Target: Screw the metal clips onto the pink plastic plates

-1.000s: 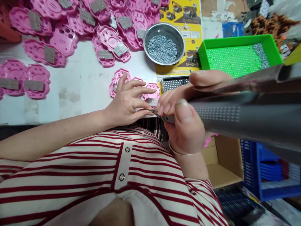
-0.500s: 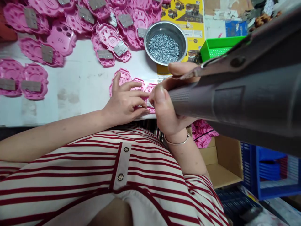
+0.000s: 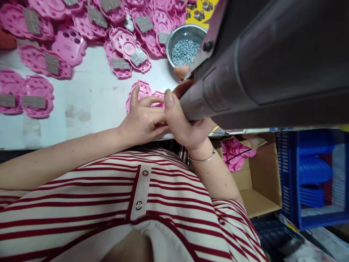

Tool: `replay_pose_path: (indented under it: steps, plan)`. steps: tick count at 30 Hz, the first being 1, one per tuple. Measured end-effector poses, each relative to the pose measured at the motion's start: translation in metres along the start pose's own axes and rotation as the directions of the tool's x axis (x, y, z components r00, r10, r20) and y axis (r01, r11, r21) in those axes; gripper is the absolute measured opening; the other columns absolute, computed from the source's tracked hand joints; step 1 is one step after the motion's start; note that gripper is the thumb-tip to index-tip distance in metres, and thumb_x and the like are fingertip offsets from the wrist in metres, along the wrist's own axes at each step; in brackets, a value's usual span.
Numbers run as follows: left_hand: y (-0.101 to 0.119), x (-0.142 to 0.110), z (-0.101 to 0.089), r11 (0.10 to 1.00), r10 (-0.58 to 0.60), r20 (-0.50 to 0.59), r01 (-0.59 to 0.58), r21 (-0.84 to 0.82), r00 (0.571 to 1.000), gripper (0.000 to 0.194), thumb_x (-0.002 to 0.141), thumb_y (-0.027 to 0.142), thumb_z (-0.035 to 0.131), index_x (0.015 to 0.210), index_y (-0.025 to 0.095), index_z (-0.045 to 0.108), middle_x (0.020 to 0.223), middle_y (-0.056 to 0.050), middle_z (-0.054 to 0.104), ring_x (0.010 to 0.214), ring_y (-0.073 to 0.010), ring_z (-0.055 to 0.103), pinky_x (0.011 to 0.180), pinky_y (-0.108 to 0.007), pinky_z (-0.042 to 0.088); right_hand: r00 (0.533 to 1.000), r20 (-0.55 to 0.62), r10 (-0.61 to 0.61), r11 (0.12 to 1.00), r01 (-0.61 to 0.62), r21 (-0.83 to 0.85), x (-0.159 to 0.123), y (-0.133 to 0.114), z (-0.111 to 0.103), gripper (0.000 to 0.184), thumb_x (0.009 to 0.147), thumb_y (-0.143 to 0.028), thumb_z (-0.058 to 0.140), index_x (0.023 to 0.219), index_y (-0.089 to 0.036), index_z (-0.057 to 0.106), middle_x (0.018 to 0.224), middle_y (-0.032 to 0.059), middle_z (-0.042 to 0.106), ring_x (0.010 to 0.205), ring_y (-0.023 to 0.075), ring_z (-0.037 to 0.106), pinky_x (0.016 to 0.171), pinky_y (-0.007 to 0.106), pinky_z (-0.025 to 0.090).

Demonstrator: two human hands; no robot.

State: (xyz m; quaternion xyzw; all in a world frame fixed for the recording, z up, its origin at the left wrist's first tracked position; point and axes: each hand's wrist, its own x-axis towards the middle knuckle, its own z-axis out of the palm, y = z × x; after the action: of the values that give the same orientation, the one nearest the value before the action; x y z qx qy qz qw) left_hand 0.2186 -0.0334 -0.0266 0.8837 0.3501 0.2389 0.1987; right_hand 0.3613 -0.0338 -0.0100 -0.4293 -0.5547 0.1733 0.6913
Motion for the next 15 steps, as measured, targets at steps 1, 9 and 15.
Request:
replay_pose_path:
  steps: [1,9,15]
  plan:
    - [0.0,0.0,0.0,1.0,-0.001,0.004,0.001,0.006,1.0,0.013,0.088,0.029,0.064,0.08,0.027,0.074,0.082,0.002,0.074,0.12,-0.0303,0.056,0.115,-0.076,0.0,0.999,-0.022,-0.047,0.999,0.047,-0.009,0.001,-0.001,0.001,0.026,0.081,-0.051,0.061,0.104,-0.039,0.056,0.093,-0.0031,0.06,0.079,0.0166,0.065,0.064,0.033,0.055]
    - [0.0,0.002,-0.001,0.999,0.002,0.018,-0.003,0.043,1.0,0.013,0.089,0.03,0.065,0.082,0.026,0.075,0.082,0.001,0.073,0.114,-0.0298,0.058,0.115,-0.077,0.003,0.995,0.027,-0.1,0.99,0.097,0.099,0.003,0.01,0.003,0.021,0.082,-0.043,0.062,0.101,-0.036,0.056,0.067,-0.0047,0.057,0.059,0.017,0.062,0.068,0.037,0.057]
    - [-0.002,0.003,0.002,0.999,0.026,0.014,-0.027,0.046,1.0,0.013,0.089,0.033,0.067,0.081,0.027,0.074,0.086,0.002,0.075,0.113,-0.0298,0.059,0.115,-0.077,0.006,0.995,0.068,-0.07,0.993,0.063,0.096,0.005,0.011,-0.003,0.028,0.078,-0.045,0.065,0.101,-0.034,0.053,0.055,-0.0081,0.037,0.039,0.0097,0.04,0.043,0.03,0.041]
